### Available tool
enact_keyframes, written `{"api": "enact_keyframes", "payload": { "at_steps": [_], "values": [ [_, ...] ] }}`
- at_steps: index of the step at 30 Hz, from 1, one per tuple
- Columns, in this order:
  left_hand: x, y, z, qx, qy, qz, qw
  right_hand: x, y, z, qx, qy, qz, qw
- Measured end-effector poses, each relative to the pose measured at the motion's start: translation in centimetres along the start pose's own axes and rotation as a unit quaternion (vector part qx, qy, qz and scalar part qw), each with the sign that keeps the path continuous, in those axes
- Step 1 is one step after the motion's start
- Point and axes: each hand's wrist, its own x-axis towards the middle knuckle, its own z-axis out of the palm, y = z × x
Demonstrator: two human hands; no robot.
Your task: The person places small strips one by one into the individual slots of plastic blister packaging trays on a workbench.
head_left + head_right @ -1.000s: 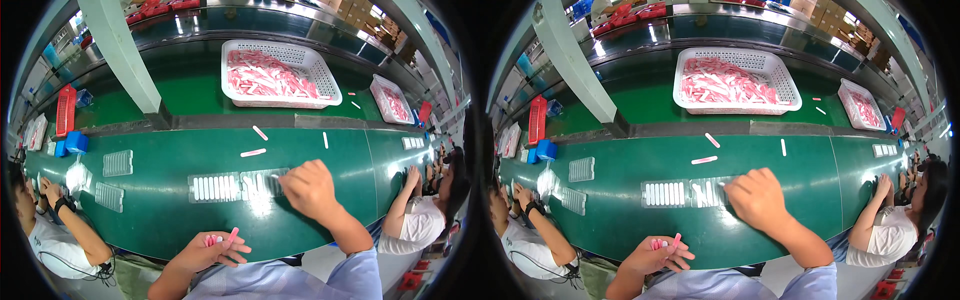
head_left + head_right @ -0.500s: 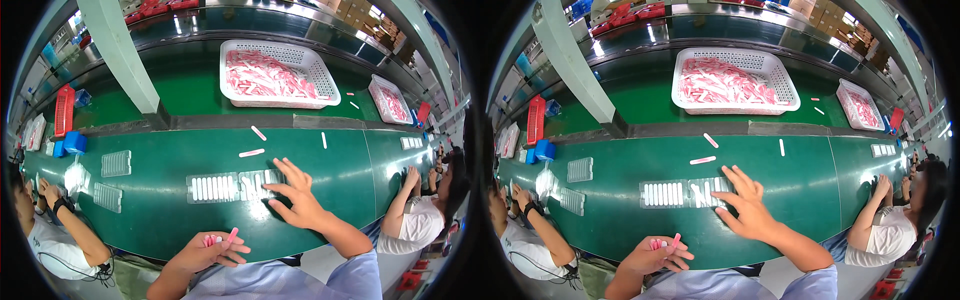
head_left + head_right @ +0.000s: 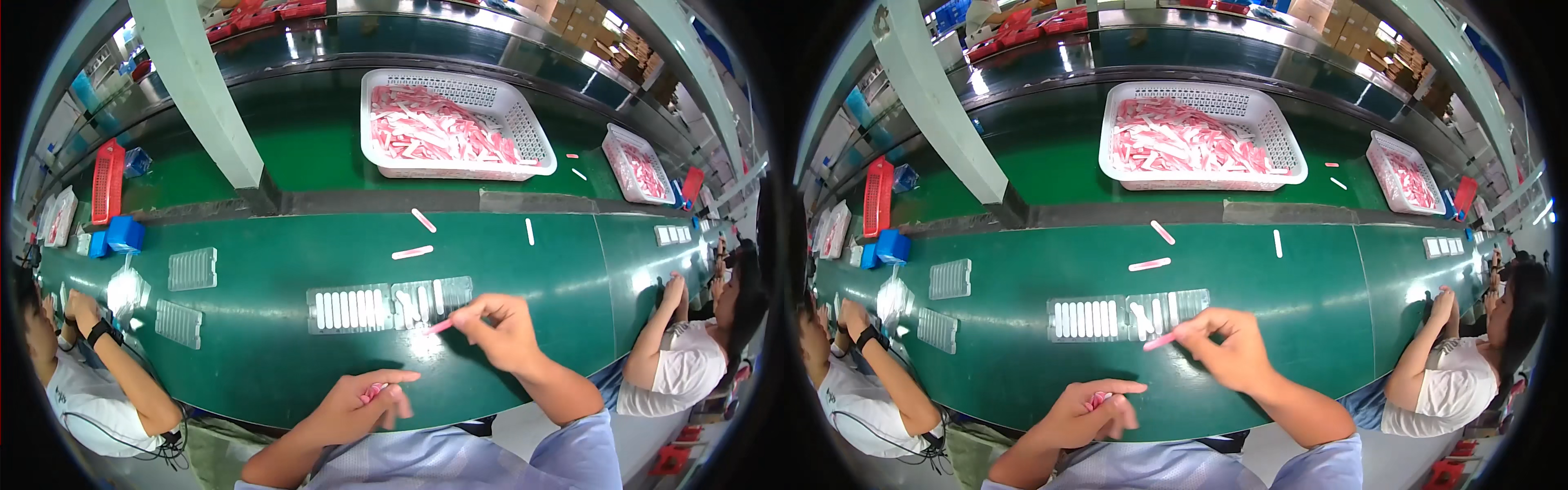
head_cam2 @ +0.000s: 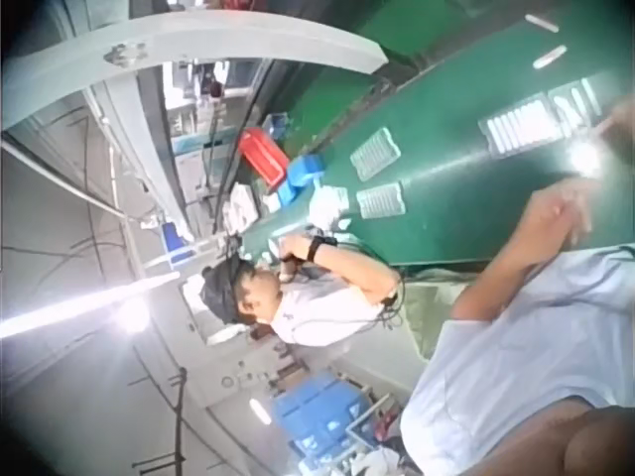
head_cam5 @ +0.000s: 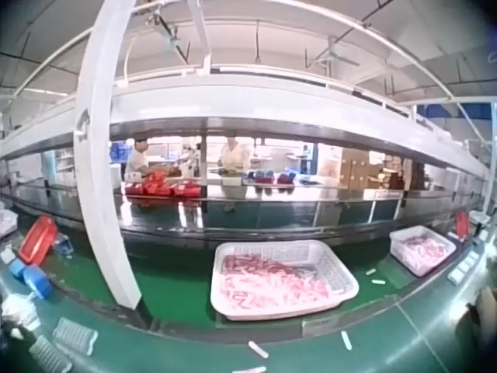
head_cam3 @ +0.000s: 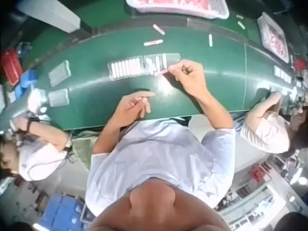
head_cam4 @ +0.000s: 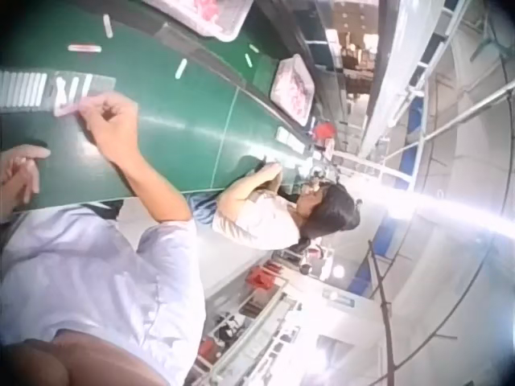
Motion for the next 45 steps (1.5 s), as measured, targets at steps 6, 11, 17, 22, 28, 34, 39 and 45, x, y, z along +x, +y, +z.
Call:
{"api": "enact_keyframes", "payload": {
  "at_steps": [6, 11, 17, 22, 28, 34, 39, 45],
  "values": [
    [3.2, 2.5, -1.4, 0.423, 0.165, 0.251, 0.855, 0.7, 0.3, -1.0, -0.004, 0.051, -0.009, 0.999],
    [6.0, 3.6, -2.2, 0.542, 0.19, 0.29, 0.765, 3.1, -0.2, -1.5, 0.024, 0.028, -0.013, 0.999],
    [8.0, 2.6, -2.8, 0.624, 0.186, 0.293, 0.7, 6.2, 0.2, -2.9, -0.181, -0.079, -0.068, 0.978],
    [9.0, 2.8, -3.2, 0.663, 0.165, 0.305, 0.663, 7.0, 0.6, -1.7, -0.339, -0.077, -0.222, 0.911],
    [10.0, 2.4, -4.4, 0.66, 0.127, 0.374, 0.639, 6.8, 1.3, -2.0, -0.412, -0.078, -0.28, 0.863],
    [10.6, 3.0, -4.8, 0.652, 0.146, 0.372, 0.645, 7.0, 2.3, -2.1, -0.37, -0.065, -0.285, 0.882],
    [10.3, 3.2, -4.6, 0.662, 0.11, 0.37, 0.642, 7.4, 3.3, -2.5, -0.324, -0.011, -0.32, 0.89],
    [9.2, 2.9, -4.8, 0.659, 0.161, 0.363, 0.639, 6.9, 2.1, -3.4, -0.357, -0.071, -0.382, 0.85]
  ]
}}
